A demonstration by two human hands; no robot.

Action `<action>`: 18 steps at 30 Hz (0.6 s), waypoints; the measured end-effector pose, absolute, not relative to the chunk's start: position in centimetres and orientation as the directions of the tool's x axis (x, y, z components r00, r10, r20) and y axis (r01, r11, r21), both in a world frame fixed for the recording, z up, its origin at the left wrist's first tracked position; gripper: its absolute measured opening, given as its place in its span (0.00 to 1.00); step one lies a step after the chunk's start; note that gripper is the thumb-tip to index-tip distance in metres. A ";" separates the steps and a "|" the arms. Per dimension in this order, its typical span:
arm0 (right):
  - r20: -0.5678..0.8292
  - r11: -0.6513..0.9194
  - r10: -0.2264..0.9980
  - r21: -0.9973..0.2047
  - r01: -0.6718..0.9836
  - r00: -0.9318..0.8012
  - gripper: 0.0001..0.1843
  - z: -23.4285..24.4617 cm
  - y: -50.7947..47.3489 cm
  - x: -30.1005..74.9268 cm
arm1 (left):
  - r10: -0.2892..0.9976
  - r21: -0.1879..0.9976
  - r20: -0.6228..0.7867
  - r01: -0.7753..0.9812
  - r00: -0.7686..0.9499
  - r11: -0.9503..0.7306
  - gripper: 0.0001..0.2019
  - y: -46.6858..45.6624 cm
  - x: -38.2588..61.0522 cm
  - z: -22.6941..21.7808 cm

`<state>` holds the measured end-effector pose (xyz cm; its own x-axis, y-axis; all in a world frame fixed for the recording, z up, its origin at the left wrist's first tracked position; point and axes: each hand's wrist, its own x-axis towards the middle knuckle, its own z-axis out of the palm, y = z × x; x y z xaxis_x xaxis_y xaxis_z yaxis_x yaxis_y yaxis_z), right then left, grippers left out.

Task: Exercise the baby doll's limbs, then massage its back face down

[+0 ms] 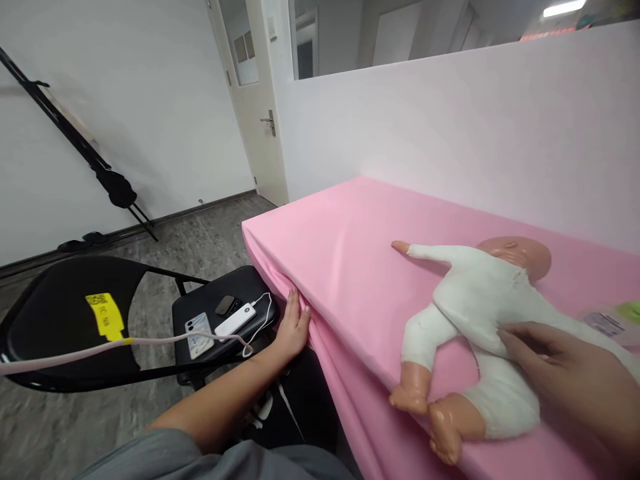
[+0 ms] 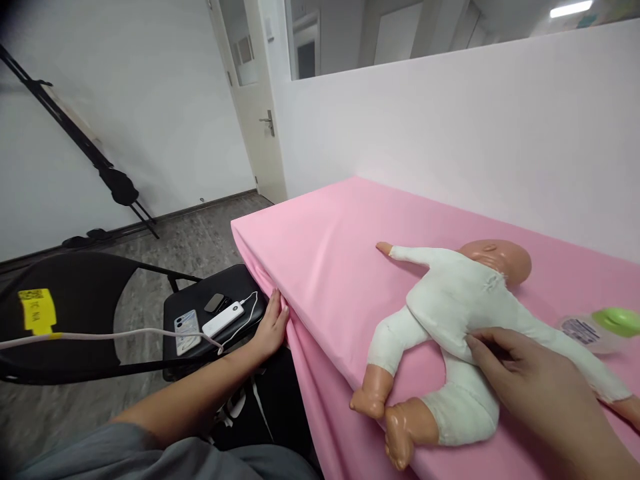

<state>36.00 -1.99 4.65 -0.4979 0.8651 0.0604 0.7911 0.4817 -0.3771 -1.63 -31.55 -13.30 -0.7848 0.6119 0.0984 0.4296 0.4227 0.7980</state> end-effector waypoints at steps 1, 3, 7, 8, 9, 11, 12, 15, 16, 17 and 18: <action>0.062 0.477 0.868 -0.380 0.792 -0.493 0.20 4.7 -2.1 36.0 | 0.659 0.780 0.106 0.474 -0.745 0.410 0.38 -32.7 -0.7 -13.0; 0.079 0.477 0.870 -0.380 0.793 -0.486 0.19 4.6 -2.2 36.0 | 0.740 0.738 0.098 0.547 -0.666 0.395 0.36 -35.1 1.1 -12.4; 0.103 0.509 0.855 -0.350 0.786 -0.508 0.18 4.0 -1.9 36.4 | 0.797 0.665 0.051 0.616 -0.601 0.422 0.30 -40.5 2.6 -12.4; 0.100 0.518 0.850 -0.342 0.784 -0.517 0.18 3.9 -1.8 36.5 | 0.787 0.658 0.012 0.597 -0.617 0.458 0.27 -41.8 2.4 -12.7; 0.096 0.522 0.847 -0.335 0.785 -0.522 0.18 3.8 -1.7 36.6 | 0.770 0.646 -0.046 0.570 -0.636 0.509 0.24 -42.9 2.0 -13.1; 0.081 0.522 0.846 -0.323 0.790 -0.526 0.19 3.8 -1.5 36.7 | 0.716 0.554 -0.217 0.520 -0.664 0.650 0.19 -44.9 0.4 -13.9; 0.074 0.521 0.847 -0.316 0.793 -0.527 0.19 3.7 -1.4 36.8 | 0.660 0.467 -0.295 0.499 -0.691 0.730 0.18 -45.6 -0.8 -14.2; 0.054 0.520 0.847 -0.289 0.804 -0.529 0.19 3.7 -1.2 36.8 | 0.437 0.197 -0.361 0.391 -0.824 0.899 0.10 -46.8 -5.1 -14.4; 0.055 0.523 0.846 -0.280 0.805 -0.531 0.19 3.7 -1.1 36.8 | 0.397 0.162 -0.340 0.363 -0.852 0.918 0.09 -46.9 -6.6 -14.4; 0.058 0.522 0.847 -0.274 0.808 -0.528 0.19 3.6 -1.0 36.8 | 0.369 0.141 -0.316 0.341 -0.874 0.929 0.10 -46.9 -8.0 -14.3; 0.061 0.521 0.848 -0.269 0.810 -0.526 0.20 3.5 -0.9 36.9 | 0.351 0.129 -0.295 0.327 -0.889 0.936 0.12 -46.8 -9.4 -14.3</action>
